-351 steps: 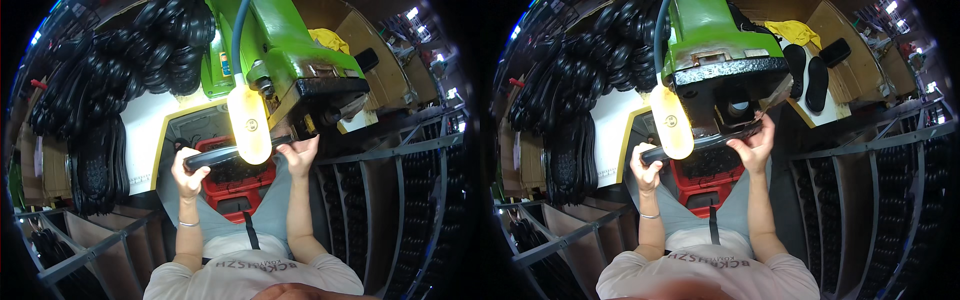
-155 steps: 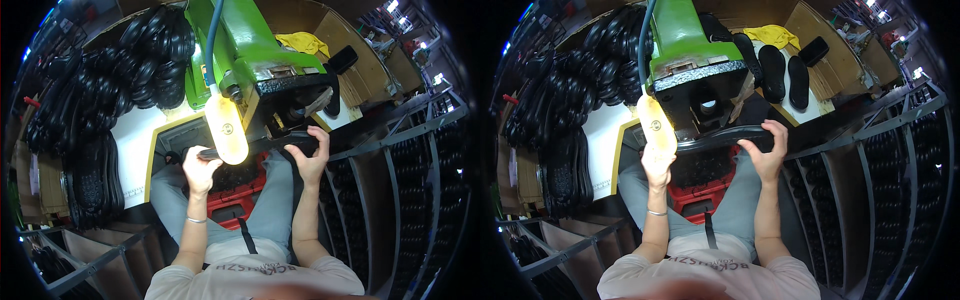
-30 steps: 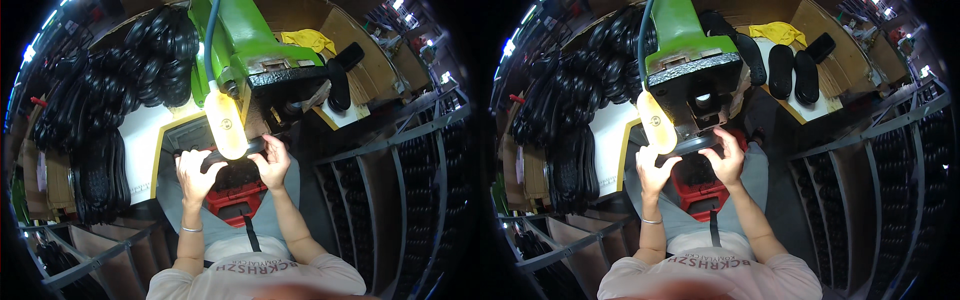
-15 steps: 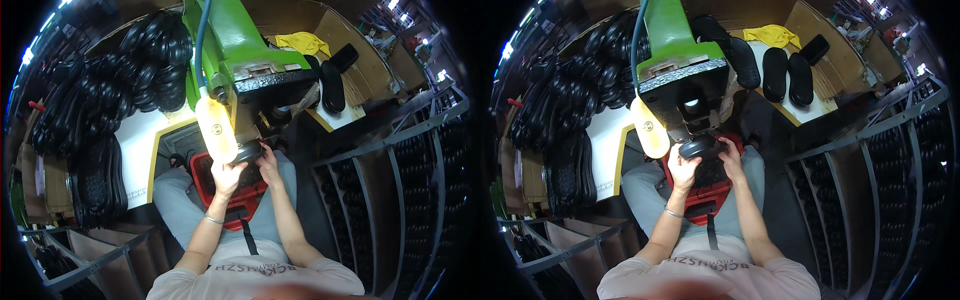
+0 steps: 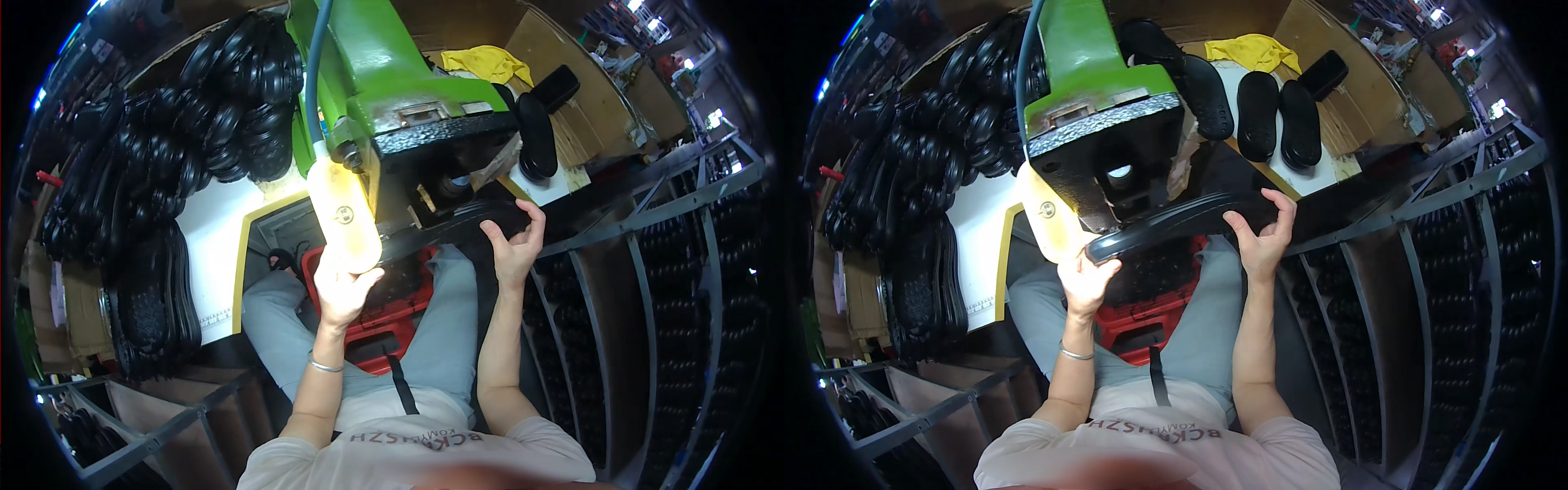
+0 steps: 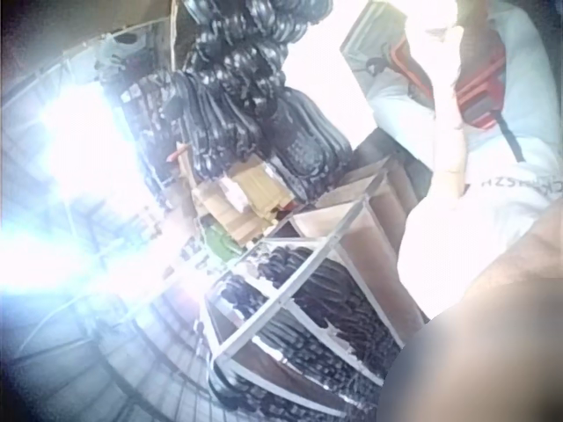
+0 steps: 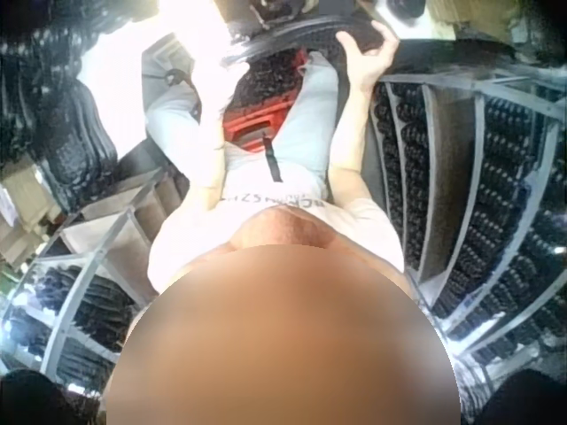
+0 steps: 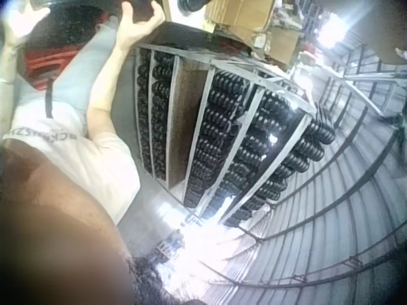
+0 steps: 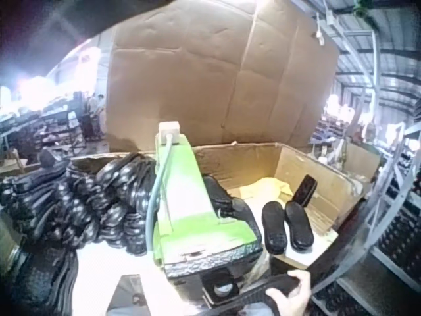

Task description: The person uses a buffing machine to smooth the edges and surfaces of shoe soles in a manufacturing setting.

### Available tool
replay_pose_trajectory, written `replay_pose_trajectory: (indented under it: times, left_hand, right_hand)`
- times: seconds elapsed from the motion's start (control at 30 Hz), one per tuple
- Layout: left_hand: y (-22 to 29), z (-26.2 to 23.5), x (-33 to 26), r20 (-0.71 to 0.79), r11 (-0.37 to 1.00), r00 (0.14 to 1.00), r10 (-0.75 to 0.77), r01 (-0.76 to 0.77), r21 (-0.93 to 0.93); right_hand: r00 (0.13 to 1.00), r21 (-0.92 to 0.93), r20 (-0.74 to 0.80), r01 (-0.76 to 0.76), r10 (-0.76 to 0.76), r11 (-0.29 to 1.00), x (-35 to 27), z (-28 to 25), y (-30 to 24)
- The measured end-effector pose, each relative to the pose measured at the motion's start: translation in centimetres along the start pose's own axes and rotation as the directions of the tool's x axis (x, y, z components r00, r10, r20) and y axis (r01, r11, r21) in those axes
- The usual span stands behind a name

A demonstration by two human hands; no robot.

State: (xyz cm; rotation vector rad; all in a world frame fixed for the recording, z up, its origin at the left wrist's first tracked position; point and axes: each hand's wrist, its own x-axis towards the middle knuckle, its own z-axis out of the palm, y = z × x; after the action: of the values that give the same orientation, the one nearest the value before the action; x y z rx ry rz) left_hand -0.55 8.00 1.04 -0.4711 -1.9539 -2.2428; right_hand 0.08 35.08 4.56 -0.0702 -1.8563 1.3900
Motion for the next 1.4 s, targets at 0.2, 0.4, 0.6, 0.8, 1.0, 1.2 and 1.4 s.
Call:
replay_pose_trajectory:
  times: [0.2, 0.4, 0.6, 0.8, 1.0, 1.2, 1.4]
  left_hand:
    - [1.7, -3.0, -0.8, -0.211, 0.981, 0.977, -0.03, -0.011, -0.191]
    - [1.2, -8.7, -2.4, -0.262, 0.958, 0.963, -0.054, -0.024, -0.284]
    - [-1.9, -13.0, -4.5, -0.217, 0.837, 0.938, -0.27, 0.117, -0.535]
    - [-3.2, -11.7, -2.0, -0.028, 0.765, 0.901, -0.433, 0.384, 0.517]
    - [-2.8, -1.6, 1.1, 0.032, 0.874, 0.993, 0.114, -0.116, 0.473]
    - [-3.8, 1.9, 0.7, -0.153, 0.976, 0.986, -0.057, 0.023, -0.215]
    - [-5.3, 3.5, -0.9, -0.237, 0.933, 0.965, -0.113, 0.021, -0.36]
  right_hand:
    - [0.99, 0.096, 0.09, 0.096, -0.104, 0.991, -1.1, 3.0, -1.3]
    - [0.983, 0.216, 0.181, -0.02, -0.02, 0.976, -4.0, 7.6, -1.6]
    - [0.961, 0.092, 0.092, 0.251, -0.259, 0.964, -6.2, 10.6, -2.8]
    - [0.913, -0.106, 0.083, 0.406, -0.399, 0.908, -6.1, 11.7, -4.0]
    - [0.871, -0.135, 0.151, 0.486, -0.467, 0.864, -5.7, 10.7, -3.5]
    - [0.944, 0.432, 0.25, -0.306, 0.214, 0.848, -8.8, 10.6, 4.0]
    - [0.691, 0.593, 0.47, -0.708, 0.548, 0.383, -14.2, 8.5, 10.0]
